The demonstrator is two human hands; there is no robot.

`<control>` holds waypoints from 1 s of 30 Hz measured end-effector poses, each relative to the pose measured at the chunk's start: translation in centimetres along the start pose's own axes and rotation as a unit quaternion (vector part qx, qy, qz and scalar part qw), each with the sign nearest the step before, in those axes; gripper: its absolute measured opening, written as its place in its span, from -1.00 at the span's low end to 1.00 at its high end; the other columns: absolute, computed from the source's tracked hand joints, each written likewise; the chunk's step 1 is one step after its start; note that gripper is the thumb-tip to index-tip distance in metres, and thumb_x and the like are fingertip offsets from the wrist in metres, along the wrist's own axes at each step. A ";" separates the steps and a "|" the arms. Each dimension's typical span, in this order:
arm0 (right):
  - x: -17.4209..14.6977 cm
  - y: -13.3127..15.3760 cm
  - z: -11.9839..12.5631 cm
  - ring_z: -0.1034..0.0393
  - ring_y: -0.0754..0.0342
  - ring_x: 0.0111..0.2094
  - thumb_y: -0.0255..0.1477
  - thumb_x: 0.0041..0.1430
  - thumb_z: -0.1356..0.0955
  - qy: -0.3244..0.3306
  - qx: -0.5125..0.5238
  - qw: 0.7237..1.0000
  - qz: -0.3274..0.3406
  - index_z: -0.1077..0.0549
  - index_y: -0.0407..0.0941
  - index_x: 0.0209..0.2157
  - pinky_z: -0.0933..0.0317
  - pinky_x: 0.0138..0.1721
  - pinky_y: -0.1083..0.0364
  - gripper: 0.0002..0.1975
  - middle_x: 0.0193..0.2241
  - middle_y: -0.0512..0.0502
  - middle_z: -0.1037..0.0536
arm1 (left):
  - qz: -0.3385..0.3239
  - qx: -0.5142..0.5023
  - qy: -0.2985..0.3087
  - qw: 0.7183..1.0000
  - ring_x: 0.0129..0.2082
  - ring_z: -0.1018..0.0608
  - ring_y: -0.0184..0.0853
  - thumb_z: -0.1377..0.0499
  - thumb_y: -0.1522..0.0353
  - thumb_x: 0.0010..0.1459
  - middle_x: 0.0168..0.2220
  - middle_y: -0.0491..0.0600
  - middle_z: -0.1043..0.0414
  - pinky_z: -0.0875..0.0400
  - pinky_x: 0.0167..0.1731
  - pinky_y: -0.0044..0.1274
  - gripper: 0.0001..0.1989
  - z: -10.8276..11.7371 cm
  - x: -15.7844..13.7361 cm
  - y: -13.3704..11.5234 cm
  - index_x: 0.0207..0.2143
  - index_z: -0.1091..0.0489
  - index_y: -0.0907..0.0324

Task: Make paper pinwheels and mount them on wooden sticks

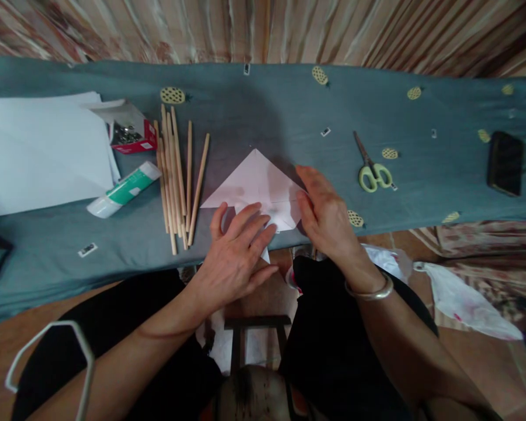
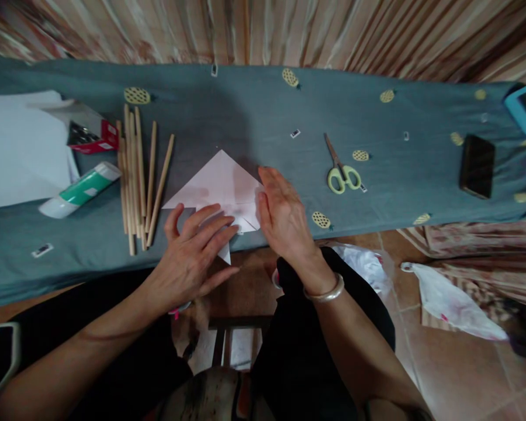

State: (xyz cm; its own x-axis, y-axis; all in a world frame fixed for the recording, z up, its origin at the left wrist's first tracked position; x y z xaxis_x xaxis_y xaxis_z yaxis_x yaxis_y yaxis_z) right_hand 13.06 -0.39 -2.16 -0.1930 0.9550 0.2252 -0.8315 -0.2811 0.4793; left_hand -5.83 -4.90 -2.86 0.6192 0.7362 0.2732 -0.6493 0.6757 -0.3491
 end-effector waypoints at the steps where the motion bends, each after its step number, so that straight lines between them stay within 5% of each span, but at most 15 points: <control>1: 0.4 -0.1 0.0 -0.18 -0.07 0.27 -0.38 0.35 -0.13 0.001 -0.008 1.000 0.000 -0.26 -0.20 0.22 -0.11 0.26 -0.15 -0.54 0.20 -0.28 -0.36 | -0.001 -0.004 -0.007 1.000 0.23 -0.29 0.05 -0.15 0.08 0.18 0.12 0.12 -0.42 0.17 0.26 0.03 -0.46 0.0 0.0 0.1 0.13 -0.25 0.16; 6: 2.2 -0.7 0.5 -0.50 -0.10 -0.09 -0.35 0.23 -0.28 0.013 0.011 0.999 -0.047 -0.39 -0.21 0.11 -0.34 0.00 -0.11 -0.56 -0.03 -0.27 -0.56 | -0.003 -0.018 -0.038 0.999 0.22 -0.32 0.04 -0.11 -0.01 0.18 0.06 0.12 -0.46 0.13 0.24 0.04 -0.41 0.3 0.2 0.3 0.13 -0.24 0.15; 10: 2.7 -1.9 0.5 -0.48 0.05 -0.44 -0.35 0.10 -0.38 0.058 0.124 0.982 -0.127 -0.45 -0.19 0.04 -0.38 -0.30 0.01 -0.55 -0.36 -0.09 -0.62 | -0.001 -0.032 -0.048 0.998 0.22 -0.32 0.03 -0.14 0.03 0.19 0.02 0.06 -0.48 0.11 0.25 0.03 -0.51 0.9 0.3 0.9 0.05 -0.30 0.12; 13: 2.2 -2.4 -0.2 -0.43 0.08 -0.51 -0.38 0.04 -0.41 0.081 0.205 0.962 -0.161 -0.49 -0.18 -0.02 -0.33 -0.38 0.05 -0.57 -0.49 -0.02 -0.59 | 0.004 -0.037 -0.064 0.997 0.23 -0.30 0.03 -0.17 0.07 0.18 0.04 0.03 -0.46 0.13 0.25 0.03 -0.57 1.4 0.2 1.4 0.02 -0.33 0.09; 20: -0.6 -1.5 -0.6 -0.35 0.12 -0.55 -0.35 0.15 -0.36 -0.009 0.223 0.956 -0.191 -0.45 -0.11 0.03 -0.28 -0.45 0.08 -0.61 -0.54 0.03 -0.55 | -0.006 0.002 -0.083 0.997 0.19 -0.36 -0.06 -0.19 0.27 0.21 0.02 -0.02 -0.48 0.08 0.27 0.00 -0.70 1.3 -0.4 1.0 0.00 -0.35 0.07; 30: -3.1 0.5 0.8 -0.24 0.16 -0.60 -0.32 0.20 -0.34 0.055 0.220 0.959 -0.173 -0.36 -0.08 0.16 -0.18 -0.51 0.12 -0.51 -0.57 0.09 -0.48 | 0.005 0.080 -0.141 0.987 0.17 -0.39 -0.08 -0.18 0.43 0.19 -0.03 -0.11 -0.52 -0.02 0.21 0.07 -0.79 1.9 -1.1 3.1 -0.14 -0.42 -0.03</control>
State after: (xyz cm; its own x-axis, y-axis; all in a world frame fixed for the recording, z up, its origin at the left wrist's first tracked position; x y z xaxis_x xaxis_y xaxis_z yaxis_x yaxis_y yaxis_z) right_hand 13.62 -3.55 -1.91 -0.0200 0.9957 -0.0907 -0.5604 0.0640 0.8258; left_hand -9.39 -3.58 -2.54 0.4795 0.7095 0.5164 -0.7299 0.6491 -0.2142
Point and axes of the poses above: each hand's wrist, its own x-axis towards the middle knuckle, its own z-axis out of the back of the hand, y = z × x, the point moved 2 cm from there along x, towards the middle knuckle
